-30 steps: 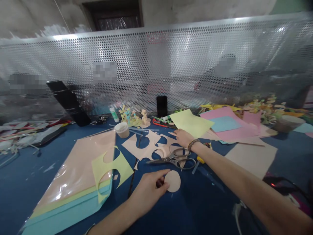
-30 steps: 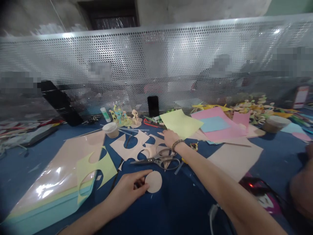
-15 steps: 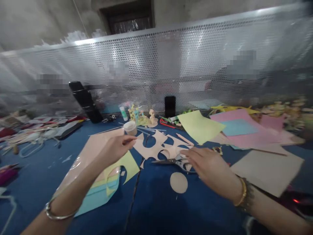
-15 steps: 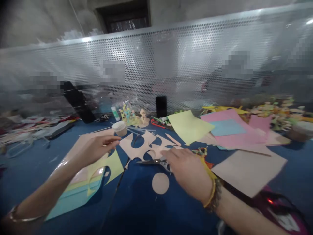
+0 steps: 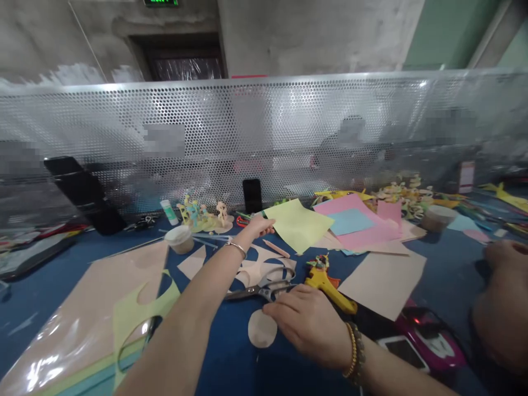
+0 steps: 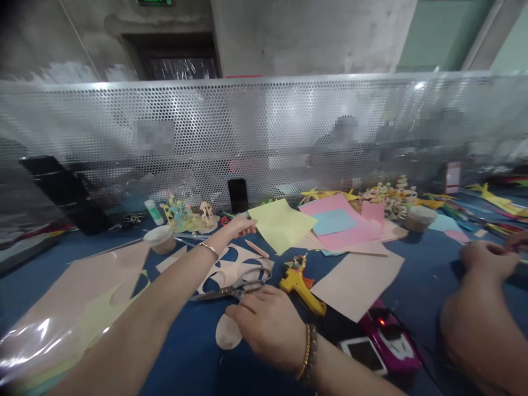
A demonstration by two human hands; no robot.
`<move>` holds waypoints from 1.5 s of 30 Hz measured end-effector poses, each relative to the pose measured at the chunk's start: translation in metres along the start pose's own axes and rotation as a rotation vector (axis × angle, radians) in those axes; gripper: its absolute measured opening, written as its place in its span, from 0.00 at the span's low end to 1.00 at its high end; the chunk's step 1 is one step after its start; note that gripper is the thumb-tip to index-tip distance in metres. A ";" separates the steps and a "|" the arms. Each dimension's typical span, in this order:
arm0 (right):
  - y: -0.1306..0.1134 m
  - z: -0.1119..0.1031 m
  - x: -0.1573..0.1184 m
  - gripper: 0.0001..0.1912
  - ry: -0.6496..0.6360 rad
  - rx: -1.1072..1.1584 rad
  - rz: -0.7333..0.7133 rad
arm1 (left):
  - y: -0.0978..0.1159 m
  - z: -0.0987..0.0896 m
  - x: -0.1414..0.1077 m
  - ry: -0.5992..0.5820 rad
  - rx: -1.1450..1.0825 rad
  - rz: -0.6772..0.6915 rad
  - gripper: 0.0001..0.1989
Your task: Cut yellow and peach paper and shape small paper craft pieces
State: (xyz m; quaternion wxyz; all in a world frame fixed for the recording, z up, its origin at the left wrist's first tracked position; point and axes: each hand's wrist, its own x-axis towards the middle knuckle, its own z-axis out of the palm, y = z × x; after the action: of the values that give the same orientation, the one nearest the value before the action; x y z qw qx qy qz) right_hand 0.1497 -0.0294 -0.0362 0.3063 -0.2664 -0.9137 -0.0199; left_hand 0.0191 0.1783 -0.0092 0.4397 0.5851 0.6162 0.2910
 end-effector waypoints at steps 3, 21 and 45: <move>0.000 0.001 -0.001 0.11 0.001 -0.019 -0.002 | 0.000 0.005 0.009 -0.009 0.074 -0.056 0.16; 0.023 -0.018 0.002 0.12 0.198 -0.155 0.196 | -0.027 -0.105 -0.081 0.260 -0.030 0.341 0.10; 0.026 0.023 0.006 0.16 -0.364 -0.222 0.267 | -0.116 -0.148 -0.156 0.580 -0.790 0.195 0.07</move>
State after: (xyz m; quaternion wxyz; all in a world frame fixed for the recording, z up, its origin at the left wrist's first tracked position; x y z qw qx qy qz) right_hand 0.1465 0.0004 -0.0545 0.1057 -0.4159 -0.9027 -0.0315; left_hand -0.1764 0.0321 -0.0133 0.4088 0.3236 0.4983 0.6927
